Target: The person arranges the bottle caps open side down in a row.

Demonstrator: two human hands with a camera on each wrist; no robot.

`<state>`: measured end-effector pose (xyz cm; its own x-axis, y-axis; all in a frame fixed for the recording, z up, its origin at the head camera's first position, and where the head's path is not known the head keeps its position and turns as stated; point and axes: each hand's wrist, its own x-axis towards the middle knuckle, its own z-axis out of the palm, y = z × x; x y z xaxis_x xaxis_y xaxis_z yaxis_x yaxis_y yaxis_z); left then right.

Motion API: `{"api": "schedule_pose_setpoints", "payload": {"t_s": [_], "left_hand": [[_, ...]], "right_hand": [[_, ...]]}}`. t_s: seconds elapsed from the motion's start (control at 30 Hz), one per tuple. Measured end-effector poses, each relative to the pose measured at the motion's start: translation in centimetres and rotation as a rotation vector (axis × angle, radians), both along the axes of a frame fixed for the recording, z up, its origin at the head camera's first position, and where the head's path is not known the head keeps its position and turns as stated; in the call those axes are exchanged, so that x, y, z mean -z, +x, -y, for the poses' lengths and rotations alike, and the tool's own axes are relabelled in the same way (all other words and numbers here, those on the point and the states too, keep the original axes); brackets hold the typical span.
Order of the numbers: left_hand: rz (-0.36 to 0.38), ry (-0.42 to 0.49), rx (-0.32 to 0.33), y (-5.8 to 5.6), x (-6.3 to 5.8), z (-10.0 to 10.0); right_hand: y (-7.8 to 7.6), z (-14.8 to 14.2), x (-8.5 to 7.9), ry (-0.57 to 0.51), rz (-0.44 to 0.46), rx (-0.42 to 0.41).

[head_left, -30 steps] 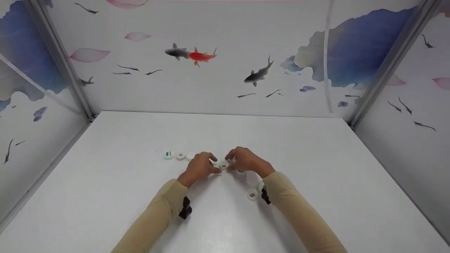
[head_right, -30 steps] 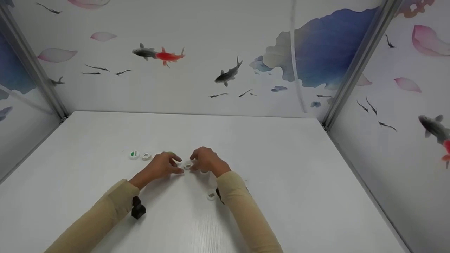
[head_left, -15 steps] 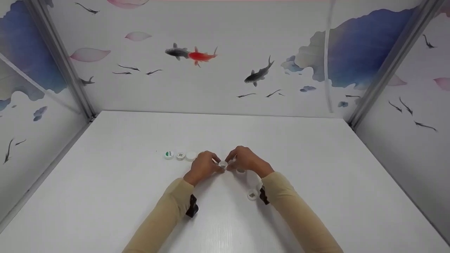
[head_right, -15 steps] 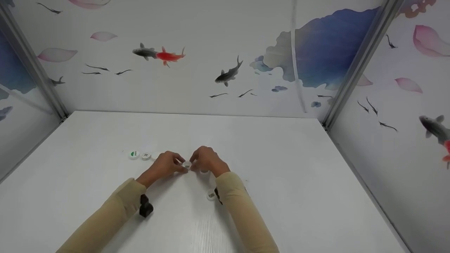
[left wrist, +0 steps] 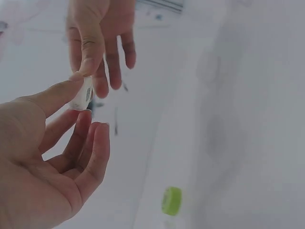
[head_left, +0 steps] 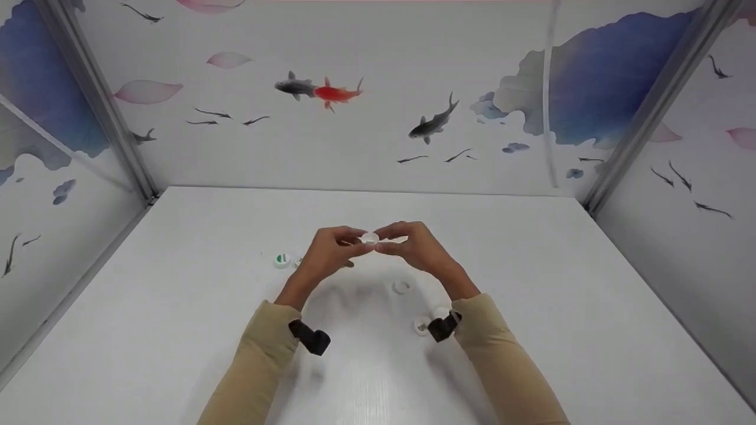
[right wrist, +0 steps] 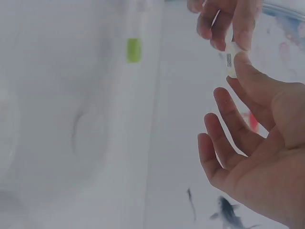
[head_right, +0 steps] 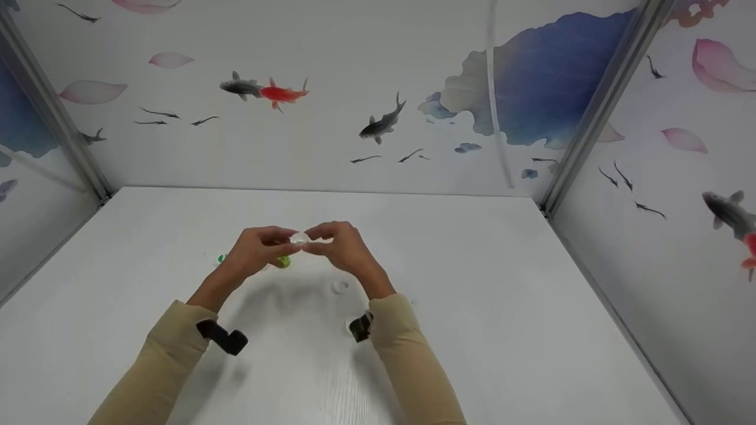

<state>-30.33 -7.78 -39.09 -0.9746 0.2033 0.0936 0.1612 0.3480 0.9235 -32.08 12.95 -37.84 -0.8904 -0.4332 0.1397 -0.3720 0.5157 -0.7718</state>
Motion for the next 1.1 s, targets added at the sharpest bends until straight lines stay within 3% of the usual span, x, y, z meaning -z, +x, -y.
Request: {"api": "schedule_pose_setpoints", "payload": {"t_s": [0.1,0.27,0.4,0.6,0.93,1.1], "left_hand": [[-0.082,0.071,0.01,1.1,-1.2,0.2],[-0.204,0.068,0.045,3.2,-2.9,-0.3],[-0.227,0.072,0.049,4.3,-3.7,-0.6],[-0.239,0.11,0.051,5.2,-4.3,-0.8],[-0.35,0.015,0.054,6.3,-4.9,-0.4],[-0.436,-0.03,0.075,6.7,-5.1,-0.6]], "right_hand": [[1.5,0.0,-1.3,-0.089,-0.026,0.015],[3.7,-0.6,-2.5,-0.156,-0.038,0.043],[5.0,-1.0,-3.4,-0.173,-0.047,0.057],[6.1,-1.3,-4.4,-0.187,-0.07,0.063],[7.2,-1.5,-5.1,-0.257,0.126,0.069],[7.5,-1.5,-5.5,-0.249,0.151,0.085]]}}
